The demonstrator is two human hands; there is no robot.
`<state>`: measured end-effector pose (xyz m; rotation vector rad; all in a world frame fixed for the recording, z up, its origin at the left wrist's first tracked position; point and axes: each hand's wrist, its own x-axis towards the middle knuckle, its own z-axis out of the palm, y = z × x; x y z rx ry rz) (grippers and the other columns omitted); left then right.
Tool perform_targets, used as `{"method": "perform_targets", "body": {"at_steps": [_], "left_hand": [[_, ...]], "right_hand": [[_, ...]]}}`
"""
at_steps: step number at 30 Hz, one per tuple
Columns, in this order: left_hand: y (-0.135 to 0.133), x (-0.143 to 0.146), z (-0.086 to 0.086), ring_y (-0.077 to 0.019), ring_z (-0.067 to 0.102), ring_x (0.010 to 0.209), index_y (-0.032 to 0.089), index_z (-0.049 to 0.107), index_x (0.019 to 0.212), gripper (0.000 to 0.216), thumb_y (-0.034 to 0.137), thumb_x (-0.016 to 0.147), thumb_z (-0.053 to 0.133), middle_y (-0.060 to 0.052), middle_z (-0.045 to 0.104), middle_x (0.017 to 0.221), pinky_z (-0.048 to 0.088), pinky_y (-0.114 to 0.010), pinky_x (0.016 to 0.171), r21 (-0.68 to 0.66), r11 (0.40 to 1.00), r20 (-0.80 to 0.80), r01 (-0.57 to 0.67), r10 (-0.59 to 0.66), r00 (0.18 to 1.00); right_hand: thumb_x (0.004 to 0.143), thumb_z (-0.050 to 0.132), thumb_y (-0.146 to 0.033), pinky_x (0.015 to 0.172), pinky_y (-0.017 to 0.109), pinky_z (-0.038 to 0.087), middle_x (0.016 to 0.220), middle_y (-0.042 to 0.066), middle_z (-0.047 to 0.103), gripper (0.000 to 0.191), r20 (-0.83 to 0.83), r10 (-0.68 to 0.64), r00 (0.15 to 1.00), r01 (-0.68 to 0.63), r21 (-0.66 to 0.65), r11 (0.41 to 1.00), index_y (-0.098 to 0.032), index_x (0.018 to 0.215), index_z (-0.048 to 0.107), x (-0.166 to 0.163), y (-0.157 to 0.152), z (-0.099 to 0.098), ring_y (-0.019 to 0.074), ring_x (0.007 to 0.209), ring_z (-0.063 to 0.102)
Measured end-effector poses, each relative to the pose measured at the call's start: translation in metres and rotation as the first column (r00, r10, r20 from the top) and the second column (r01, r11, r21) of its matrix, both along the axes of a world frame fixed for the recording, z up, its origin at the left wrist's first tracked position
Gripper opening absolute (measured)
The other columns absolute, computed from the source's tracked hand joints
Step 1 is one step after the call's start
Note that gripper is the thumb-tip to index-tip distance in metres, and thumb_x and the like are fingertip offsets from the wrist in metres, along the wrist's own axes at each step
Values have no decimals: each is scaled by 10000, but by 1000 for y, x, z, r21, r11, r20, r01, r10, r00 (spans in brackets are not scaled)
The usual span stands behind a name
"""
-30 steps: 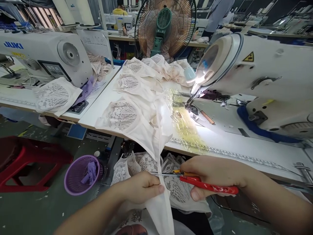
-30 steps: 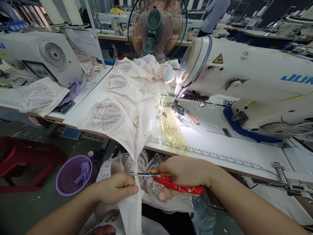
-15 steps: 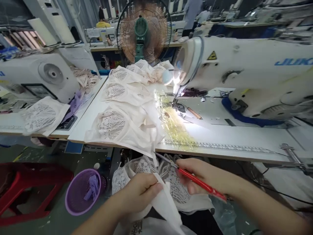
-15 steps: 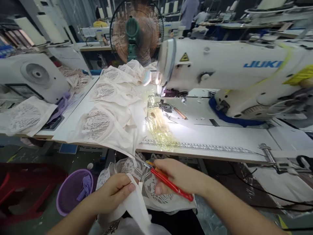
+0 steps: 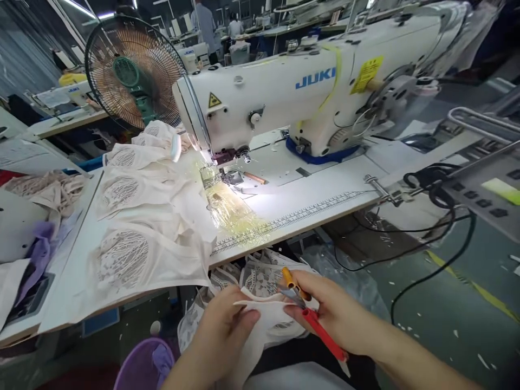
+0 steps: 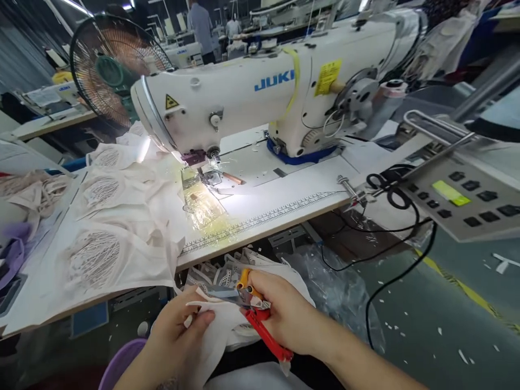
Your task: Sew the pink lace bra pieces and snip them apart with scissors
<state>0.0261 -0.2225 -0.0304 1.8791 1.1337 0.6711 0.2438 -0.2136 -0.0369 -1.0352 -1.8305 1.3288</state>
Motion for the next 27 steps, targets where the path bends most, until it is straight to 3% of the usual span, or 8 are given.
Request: {"method": "perform_targets", "body": {"at_steps": [2, 5, 10, 14, 18, 22, 25, 27], "left_hand": [[1, 1, 2, -142, 528, 638, 156, 615, 699, 214, 299, 842, 544, -21, 554, 682, 403, -230, 588, -135, 990, 104, -35, 49, 993], [2, 0, 2, -131, 508, 590, 147, 609, 630, 270, 361, 794, 618, -9, 535, 633, 381, -220, 544, -268, 960, 200, -85, 142, 969], [-2, -1, 2, -135, 539, 619, 150, 677, 679, 171, 258, 798, 619, -26, 562, 660, 395, -220, 574, -57, 996, 66, -68, 72, 995], [-5, 2, 4, -121, 541, 596, 154, 659, 696, 135, 165, 800, 574, -29, 557, 675, 396, -203, 547, 88, 995, -32, 36, -33, 999], [-10, 11, 0, -107, 514, 550, 163, 592, 658, 151, 97, 764, 507, -9, 524, 631, 360, -188, 501, 185, 979, -85, 86, -71, 994], [-17, 21, -6, -106, 502, 531, 170, 538, 602, 148, 133, 745, 540, 0, 515, 602, 339, -184, 481, 128, 988, -149, 86, -67, 987], [-19, 22, -8, -107, 488, 531, 169, 531, 586, 169, 184, 750, 569, 4, 504, 593, 336, -187, 483, 27, 1000, -137, 10, -6, 991], [-18, 19, -9, -109, 480, 542, 167, 531, 583, 189, 216, 762, 567, 6, 488, 593, 344, -194, 497, -50, 998, -106, -44, 39, 994]], "right_hand": [[823, 554, -280, 610, 233, 412, 764, 1, 527, 80, 22, -10, 1000, 10, 10, 1000, -218, 796, 511, 3, 2, 0, 148, 670, 464], [813, 566, -367, 614, 255, 442, 827, 25, 564, 157, -16, -22, 1000, 19, -134, 991, -221, 805, 509, 4, 3, -6, 166, 700, 511], [787, 526, -581, 576, 261, 436, 748, 16, 568, 372, -91, -88, 992, 37, -457, 889, -216, 759, 462, 3, 9, -10, 151, 633, 527], [675, 677, -446, 540, 235, 401, 686, -24, 544, 323, -122, 57, 991, -117, -567, 816, -217, 732, 457, 11, 18, -8, 124, 582, 499], [630, 659, -180, 443, 206, 341, 614, -58, 482, 242, 143, 254, 957, -149, -508, 848, -219, 698, 431, 11, 21, -10, 103, 489, 457], [569, 572, -11, 518, 244, 356, 688, -3, 520, 289, 503, 128, 855, -11, -229, 973, -215, 678, 399, 0, 21, -12, 170, 627, 523], [546, 544, 16, 578, 267, 368, 750, 18, 521, 319, 531, 42, 846, 38, -139, 990, -216, 710, 399, -2, 20, -11, 193, 709, 521], [576, 557, -22, 562, 254, 384, 742, -2, 520, 285, 436, 64, 898, 21, -187, 982, -216, 732, 419, 3, 19, -11, 164, 669, 509]]}}
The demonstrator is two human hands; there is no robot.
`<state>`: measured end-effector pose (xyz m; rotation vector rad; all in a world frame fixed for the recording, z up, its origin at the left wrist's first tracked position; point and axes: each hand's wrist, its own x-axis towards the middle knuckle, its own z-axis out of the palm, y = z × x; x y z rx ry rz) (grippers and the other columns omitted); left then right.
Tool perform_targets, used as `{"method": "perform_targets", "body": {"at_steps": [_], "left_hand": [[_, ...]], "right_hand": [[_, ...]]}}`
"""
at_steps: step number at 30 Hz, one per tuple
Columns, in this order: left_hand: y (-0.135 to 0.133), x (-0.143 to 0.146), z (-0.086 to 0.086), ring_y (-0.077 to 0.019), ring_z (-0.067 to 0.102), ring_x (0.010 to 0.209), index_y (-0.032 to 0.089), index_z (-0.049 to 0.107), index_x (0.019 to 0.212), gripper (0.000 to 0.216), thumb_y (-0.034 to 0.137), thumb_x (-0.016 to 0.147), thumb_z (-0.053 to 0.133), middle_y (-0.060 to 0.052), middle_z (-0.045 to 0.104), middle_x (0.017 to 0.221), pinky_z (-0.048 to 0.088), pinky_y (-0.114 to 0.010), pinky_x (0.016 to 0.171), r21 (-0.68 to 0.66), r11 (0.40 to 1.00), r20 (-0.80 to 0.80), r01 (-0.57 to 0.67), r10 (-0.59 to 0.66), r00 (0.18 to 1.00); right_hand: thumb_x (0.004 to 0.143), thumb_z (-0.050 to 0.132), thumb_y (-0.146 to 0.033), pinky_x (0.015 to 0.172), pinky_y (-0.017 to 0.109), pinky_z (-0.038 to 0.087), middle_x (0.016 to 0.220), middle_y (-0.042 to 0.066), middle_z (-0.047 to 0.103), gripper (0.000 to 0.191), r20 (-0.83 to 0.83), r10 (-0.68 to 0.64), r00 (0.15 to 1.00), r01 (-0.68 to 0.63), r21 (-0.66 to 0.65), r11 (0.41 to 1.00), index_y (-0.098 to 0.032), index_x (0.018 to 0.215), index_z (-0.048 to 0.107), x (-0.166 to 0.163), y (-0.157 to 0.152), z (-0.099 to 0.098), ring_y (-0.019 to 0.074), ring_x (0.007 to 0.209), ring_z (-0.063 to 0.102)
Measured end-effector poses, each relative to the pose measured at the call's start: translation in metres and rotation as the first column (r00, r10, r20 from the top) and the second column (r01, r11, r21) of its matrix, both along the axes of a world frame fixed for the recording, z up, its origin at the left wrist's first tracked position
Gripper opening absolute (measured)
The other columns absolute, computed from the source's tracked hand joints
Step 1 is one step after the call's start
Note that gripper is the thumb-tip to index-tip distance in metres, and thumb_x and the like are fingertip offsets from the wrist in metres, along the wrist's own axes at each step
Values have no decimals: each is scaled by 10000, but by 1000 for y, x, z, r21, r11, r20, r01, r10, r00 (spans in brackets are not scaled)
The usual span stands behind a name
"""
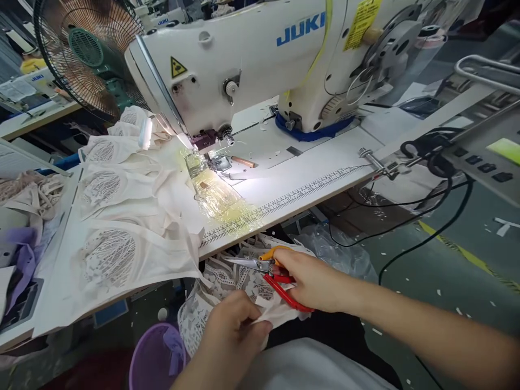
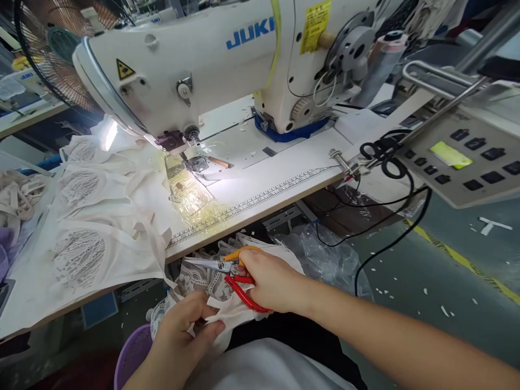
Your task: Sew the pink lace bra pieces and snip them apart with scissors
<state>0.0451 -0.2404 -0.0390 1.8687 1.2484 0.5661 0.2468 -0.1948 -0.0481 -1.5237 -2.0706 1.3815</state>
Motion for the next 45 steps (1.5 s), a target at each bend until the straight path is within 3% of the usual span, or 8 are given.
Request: {"method": "perform_targets", "body": {"at_steps": [6, 12, 18, 21, 26, 34, 40, 45], "left_hand": [[2, -12, -10, -134, 477, 592, 155, 529, 588, 265, 353, 743, 613, -17, 504, 653, 383, -242, 541, -331, 926, 124, -179, 231, 965], [0, -14, -12, -110, 449, 592, 145, 525, 650, 421, 509, 626, 736, 6, 490, 647, 370, -216, 533, -567, 812, 329, -141, 381, 864], [1, -18, -3, -91, 450, 589, 129, 646, 780, 429, 495, 600, 779, 10, 519, 661, 359, -198, 543, -686, 724, 478, 70, 377, 793], [1, -18, -5, -90, 456, 599, 128, 690, 713, 374, 480, 618, 774, 0, 520, 675, 370, -200, 560, -672, 730, 539, 125, 366, 759], [-1, -17, -11, -109, 472, 588, 131, 701, 650, 371, 488, 587, 782, -20, 556, 648, 398, -225, 558, -689, 724, 474, -19, 471, 744], [-2, -12, -6, -107, 450, 601, 132, 629, 577, 338, 436, 701, 710, -3, 498, 654, 380, -227, 564, -404, 888, 407, -218, 388, 827], [-1, -21, -8, -102, 465, 595, 160, 682, 991, 480, 536, 693, 690, -23, 557, 734, 361, -209, 530, -624, 776, 439, -97, 450, 778], [4, -27, -9, -77, 433, 534, 189, 696, 1041, 436, 503, 739, 666, -22, 572, 705, 339, -195, 488, -520, 852, 476, -58, 346, 808]], "right_hand": [[562, 739, -248, 607, 255, 447, 888, 0, 570, 433, -516, -181, 837, -48, -400, 915, -205, 934, 521, 11, -16, -8, 154, 725, 533], [768, 621, -318, 577, 260, 386, 754, -7, 501, 187, -476, -223, 851, 160, -169, 972, -202, 746, 478, 1, -32, -18, 138, 639, 435], [860, 542, -384, 563, 247, 371, 758, -6, 475, 203, -613, -204, 763, 109, -189, 976, -210, 774, 485, -1, -34, -18, 136, 639, 409], [870, 532, -394, 566, 255, 386, 749, -4, 487, 191, -616, -192, 764, 85, -199, 976, -220, 796, 507, -1, -34, -18, 144, 640, 425], [833, 580, -427, 631, 299, 465, 949, 57, 561, 215, -642, -233, 731, 119, -215, 969, -235, 797, 489, 2, -35, -22, 192, 776, 535], [755, 664, -468, 558, 279, 450, 868, 40, 565, 314, -549, -382, 744, 235, -320, 918, -225, 768, 466, -1, -37, -22, 154, 653, 513], [840, 577, -419, 506, 271, 382, 814, 15, 509, 273, -615, -301, 729, 195, -235, 952, -225, 735, 417, -2, -36, -21, 127, 589, 438], [849, 572, -381, 522, 278, 362, 803, 13, 500, 245, -664, -254, 703, 160, -200, 967, -232, 725, 422, -2, -35, -16, 147, 634, 438]]}}
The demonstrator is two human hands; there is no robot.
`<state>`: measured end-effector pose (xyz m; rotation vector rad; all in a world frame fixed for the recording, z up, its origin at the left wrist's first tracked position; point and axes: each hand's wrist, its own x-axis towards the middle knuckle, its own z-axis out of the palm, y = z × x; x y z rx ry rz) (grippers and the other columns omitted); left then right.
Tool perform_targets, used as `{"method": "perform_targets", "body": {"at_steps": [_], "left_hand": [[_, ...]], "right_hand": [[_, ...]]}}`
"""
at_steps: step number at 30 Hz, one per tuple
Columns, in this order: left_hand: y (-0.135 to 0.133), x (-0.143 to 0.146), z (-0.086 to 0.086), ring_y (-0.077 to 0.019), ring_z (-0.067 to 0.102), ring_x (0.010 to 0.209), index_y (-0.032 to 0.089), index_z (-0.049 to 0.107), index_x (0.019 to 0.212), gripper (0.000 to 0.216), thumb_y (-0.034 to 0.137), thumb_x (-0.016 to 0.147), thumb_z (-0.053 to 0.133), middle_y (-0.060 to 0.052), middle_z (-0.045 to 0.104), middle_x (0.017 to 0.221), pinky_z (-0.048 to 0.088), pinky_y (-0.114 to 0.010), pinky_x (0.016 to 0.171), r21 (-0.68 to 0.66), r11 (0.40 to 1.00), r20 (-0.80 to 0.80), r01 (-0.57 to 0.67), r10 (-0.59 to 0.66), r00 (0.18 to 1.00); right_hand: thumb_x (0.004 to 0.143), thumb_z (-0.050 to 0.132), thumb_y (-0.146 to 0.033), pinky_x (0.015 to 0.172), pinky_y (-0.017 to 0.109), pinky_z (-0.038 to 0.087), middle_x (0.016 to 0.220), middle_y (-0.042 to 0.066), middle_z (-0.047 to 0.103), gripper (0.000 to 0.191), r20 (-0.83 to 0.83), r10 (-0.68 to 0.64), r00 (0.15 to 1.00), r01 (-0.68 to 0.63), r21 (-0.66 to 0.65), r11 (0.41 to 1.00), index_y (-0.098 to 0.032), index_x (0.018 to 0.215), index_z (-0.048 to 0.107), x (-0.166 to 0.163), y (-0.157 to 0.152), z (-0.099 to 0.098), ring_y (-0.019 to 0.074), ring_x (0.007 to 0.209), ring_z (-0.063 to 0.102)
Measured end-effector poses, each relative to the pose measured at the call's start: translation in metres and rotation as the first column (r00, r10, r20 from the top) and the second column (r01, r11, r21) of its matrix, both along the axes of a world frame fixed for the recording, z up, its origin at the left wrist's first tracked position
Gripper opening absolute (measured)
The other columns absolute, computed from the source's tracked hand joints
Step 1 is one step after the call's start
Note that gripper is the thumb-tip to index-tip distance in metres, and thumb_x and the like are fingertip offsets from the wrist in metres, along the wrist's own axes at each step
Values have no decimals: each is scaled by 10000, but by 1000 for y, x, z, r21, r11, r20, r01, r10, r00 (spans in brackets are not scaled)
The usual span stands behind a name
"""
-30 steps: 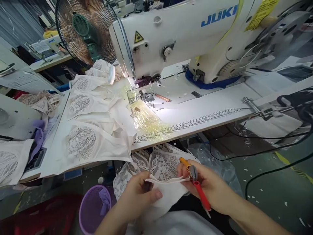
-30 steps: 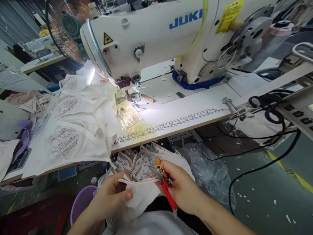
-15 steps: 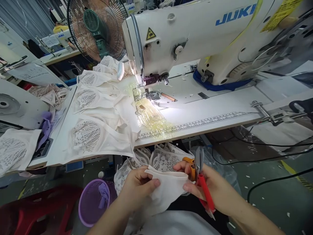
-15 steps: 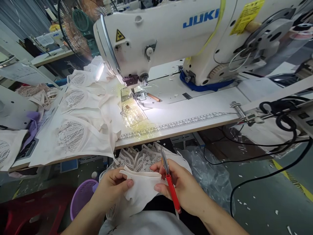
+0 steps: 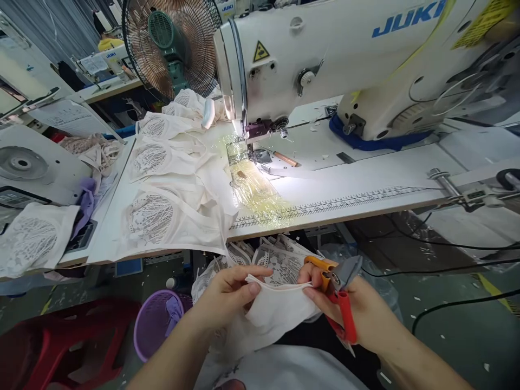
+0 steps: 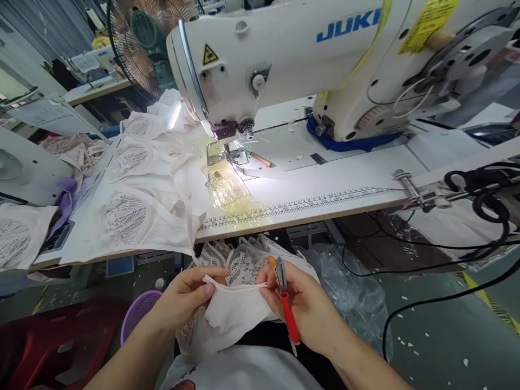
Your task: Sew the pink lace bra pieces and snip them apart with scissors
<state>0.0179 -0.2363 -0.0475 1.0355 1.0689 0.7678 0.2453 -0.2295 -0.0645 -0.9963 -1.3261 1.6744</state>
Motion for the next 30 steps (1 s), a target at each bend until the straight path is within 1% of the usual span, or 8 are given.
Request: {"method": "perform_targets", "body": {"at_steps": [5, 11, 15, 17, 19, 25, 27, 30], "left_hand": [[5, 1, 11, -154, 546, 711, 159, 733, 772, 210, 364, 741, 700, -63, 617, 770, 426, -260, 642, 186, 982, -4, 37, -37, 999], [5, 3, 20, -126, 484, 652, 134, 696, 759, 228, 357, 781, 653, -24, 520, 705, 380, -234, 590, 191, 975, -71, 113, -101, 992], [3, 3, 21, -145, 508, 681, 127, 697, 796, 254, 372, 796, 629, -45, 555, 743, 385, -245, 605, 190, 968, -154, 163, -134, 979], [3, 2, 22, -147, 510, 685, 127, 692, 784, 235, 346, 808, 612, -44, 554, 739, 385, -249, 613, 210, 962, -202, 175, -133, 970], [2, 3, 22, -140, 494, 664, 127, 672, 735, 207, 307, 810, 600, -29, 527, 702, 379, -246, 603, 222, 961, -240, 166, -111, 965], [-2, 6, 23, -143, 467, 654, 132, 579, 683, 147, 235, 784, 558, -20, 495, 682, 364, -248, 588, 248, 965, -298, 80, -3, 954], [-4, 7, 22, -140, 459, 645, 140, 548, 665, 137, 224, 773, 537, -17, 485, 681, 359, -247, 582, 260, 965, -306, 45, 38, 951], [-7, 10, 21, -133, 437, 621, 158, 493, 625, 129, 203, 741, 524, -6, 453, 669, 349, -243, 559, 269, 963, -307, -22, 107, 945]], "right_hand": [[856, 573, -352, 525, 269, 361, 832, 15, 508, 223, 6, -5, 1000, 5, 24, 1000, -229, 724, 442, 2, -1, -2, 140, 628, 436], [843, 587, -361, 569, 274, 425, 880, 33, 536, 204, 16, -45, 999, 45, 34, 998, -227, 738, 474, 3, -2, -4, 160, 683, 495], [838, 597, -354, 578, 269, 442, 908, 42, 555, 180, -2, -29, 1000, 29, 54, 998, -229, 750, 501, 3, -3, -3, 161, 698, 526], [825, 610, -380, 584, 273, 448, 919, 47, 564, 192, 3, -76, 997, 76, 35, 997, -230, 755, 513, 2, -4, -2, 167, 711, 532], [808, 628, -396, 597, 272, 455, 927, 50, 574, 209, 5, -136, 991, 136, -9, 991, -227, 752, 519, 1, -6, -2, 171, 725, 542], [736, 710, -390, 646, 274, 483, 940, 60, 617, 237, 20, -197, 980, 198, -63, 978, -223, 753, 543, -3, -9, -2, 192, 791, 584], [739, 703, -390, 607, 270, 478, 871, 48, 615, 244, 52, -200, 978, 203, -42, 978, -217, 723, 531, -4, -7, -3, 181, 723, 576], [783, 661, -358, 580, 272, 471, 781, 30, 586, 225, 82, -145, 986, 143, 34, 989, -215, 697, 509, -4, -3, -5, 170, 669, 555]]}}
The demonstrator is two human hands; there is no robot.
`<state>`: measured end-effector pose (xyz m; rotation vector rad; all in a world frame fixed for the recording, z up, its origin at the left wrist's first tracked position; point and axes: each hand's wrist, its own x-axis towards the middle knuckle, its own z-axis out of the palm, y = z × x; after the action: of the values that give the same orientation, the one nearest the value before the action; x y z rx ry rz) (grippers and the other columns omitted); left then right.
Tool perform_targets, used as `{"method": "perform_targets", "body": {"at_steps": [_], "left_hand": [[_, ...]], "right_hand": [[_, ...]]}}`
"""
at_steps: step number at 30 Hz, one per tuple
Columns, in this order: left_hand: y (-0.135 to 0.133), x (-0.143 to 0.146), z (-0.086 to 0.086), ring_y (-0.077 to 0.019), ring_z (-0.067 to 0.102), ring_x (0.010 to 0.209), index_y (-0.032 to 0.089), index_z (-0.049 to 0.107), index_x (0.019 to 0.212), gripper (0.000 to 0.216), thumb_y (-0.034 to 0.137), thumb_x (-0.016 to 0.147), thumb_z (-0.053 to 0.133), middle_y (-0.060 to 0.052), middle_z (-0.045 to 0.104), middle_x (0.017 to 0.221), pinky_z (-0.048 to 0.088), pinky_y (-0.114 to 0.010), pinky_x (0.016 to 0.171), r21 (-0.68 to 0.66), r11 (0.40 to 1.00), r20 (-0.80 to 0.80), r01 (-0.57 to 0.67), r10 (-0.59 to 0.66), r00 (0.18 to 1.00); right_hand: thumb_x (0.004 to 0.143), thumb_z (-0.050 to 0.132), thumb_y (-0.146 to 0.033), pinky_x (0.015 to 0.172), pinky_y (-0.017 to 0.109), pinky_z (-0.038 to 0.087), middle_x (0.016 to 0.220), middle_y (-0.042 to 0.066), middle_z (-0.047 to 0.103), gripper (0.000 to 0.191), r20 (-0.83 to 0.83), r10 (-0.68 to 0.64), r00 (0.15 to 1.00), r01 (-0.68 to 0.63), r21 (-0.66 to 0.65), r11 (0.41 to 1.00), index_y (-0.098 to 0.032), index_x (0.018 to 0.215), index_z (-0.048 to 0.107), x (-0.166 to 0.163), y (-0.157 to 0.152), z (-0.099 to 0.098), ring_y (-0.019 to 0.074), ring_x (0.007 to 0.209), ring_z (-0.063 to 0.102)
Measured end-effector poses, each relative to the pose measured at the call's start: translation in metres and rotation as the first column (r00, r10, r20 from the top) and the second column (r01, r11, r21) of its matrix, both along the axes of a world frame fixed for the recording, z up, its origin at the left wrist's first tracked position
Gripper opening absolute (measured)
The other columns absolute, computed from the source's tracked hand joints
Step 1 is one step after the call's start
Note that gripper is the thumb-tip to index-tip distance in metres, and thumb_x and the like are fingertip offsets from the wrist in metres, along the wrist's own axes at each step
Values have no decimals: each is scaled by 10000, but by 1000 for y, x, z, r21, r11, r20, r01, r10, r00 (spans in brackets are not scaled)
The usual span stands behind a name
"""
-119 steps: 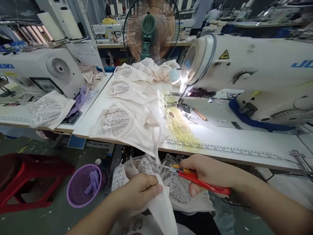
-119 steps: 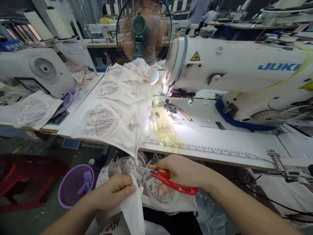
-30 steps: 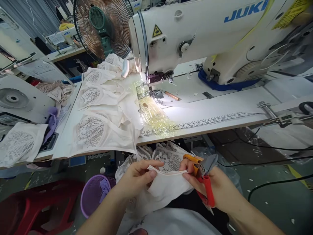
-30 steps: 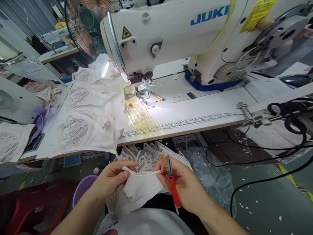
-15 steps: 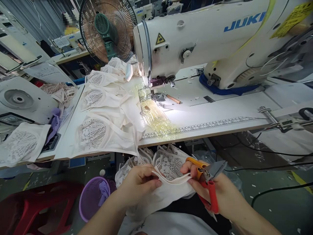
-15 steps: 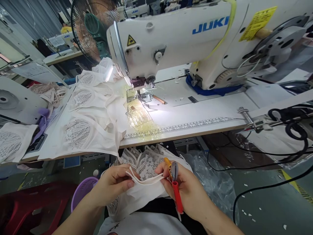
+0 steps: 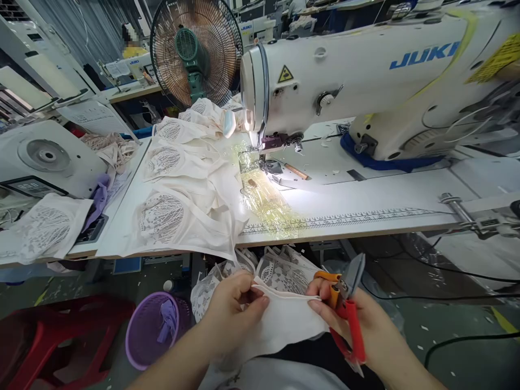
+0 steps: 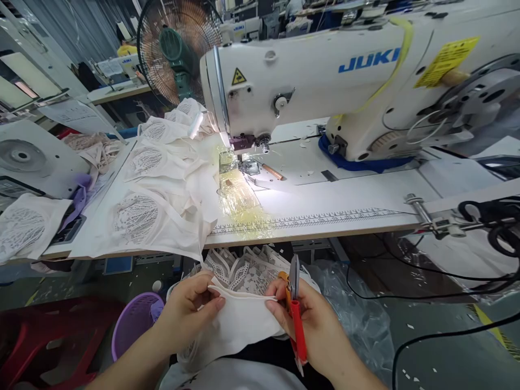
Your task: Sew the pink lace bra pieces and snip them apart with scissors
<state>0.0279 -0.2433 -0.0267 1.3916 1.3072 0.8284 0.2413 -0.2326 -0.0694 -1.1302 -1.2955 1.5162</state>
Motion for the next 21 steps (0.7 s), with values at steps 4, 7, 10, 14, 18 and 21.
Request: {"method": "perform_targets", "body": {"at_steps": [4, 7, 10, 14, 18, 21], "left_hand": [[-2, 3, -2, -128, 415, 613, 175, 429, 566, 168, 176, 690, 542, 6, 414, 652, 338, -235, 545, 3, 993, 65, -117, 116, 991], [-4, 4, -6, -118, 417, 632, 160, 454, 550, 186, 186, 667, 597, -7, 442, 708, 337, -225, 554, -35, 982, 193, -184, 187, 963], [-5, 2, -12, -92, 419, 614, 144, 521, 620, 183, 240, 653, 674, -13, 497, 767, 340, -209, 555, -204, 959, 361, -199, 263, 895], [-7, -2, -22, -79, 432, 568, 151, 484, 616, 308, 310, 624, 747, 21, 501, 629, 353, -190, 539, -389, 895, 466, -220, 397, 790], [-11, -10, -25, -124, 547, 642, 170, 523, 754, 243, 315, 687, 707, -17, 589, 738, 453, -231, 588, -286, 927, 349, -242, 336, 875], [-20, -17, -11, -212, 598, 943, 212, 533, 1051, 319, 219, 751, 641, -86, 591, 1070, 502, -344, 798, 254, 922, -36, -293, 312, 949]], "right_hand": [[811, 631, -314, 575, 277, 457, 782, 18, 563, 204, -13, -7, 1000, 8, 58, 998, -229, 710, 476, -4, 1, -3, 169, 678, 538], [817, 620, -297, 557, 272, 433, 793, 9, 553, 186, -53, -53, 997, 56, 49, 997, -239, 728, 468, -9, 0, -3, 164, 668, 520], [819, 609, -276, 566, 280, 426, 800, 11, 551, 168, -89, -46, 995, 52, 63, 997, -240, 737, 466, -15, -1, 0, 166, 674, 516], [807, 599, -247, 555, 284, 411, 792, 17, 551, 166, -104, -17, 994, 24, 69, 997, -233, 736, 450, -22, 0, 8, 161, 655, 503], [766, 601, -258, 547, 275, 390, 771, 8, 540, 186, -90, -12, 996, 15, 35, 999, -226, 718, 424, -27, 1, 13, 146, 633, 476], [753, 586, -235, 531, 258, 367, 735, -7, 521, 171, -48, 35, 998, -36, -8, 999, -226, 727, 417, -26, 0, 12, 134, 610, 451]]}}
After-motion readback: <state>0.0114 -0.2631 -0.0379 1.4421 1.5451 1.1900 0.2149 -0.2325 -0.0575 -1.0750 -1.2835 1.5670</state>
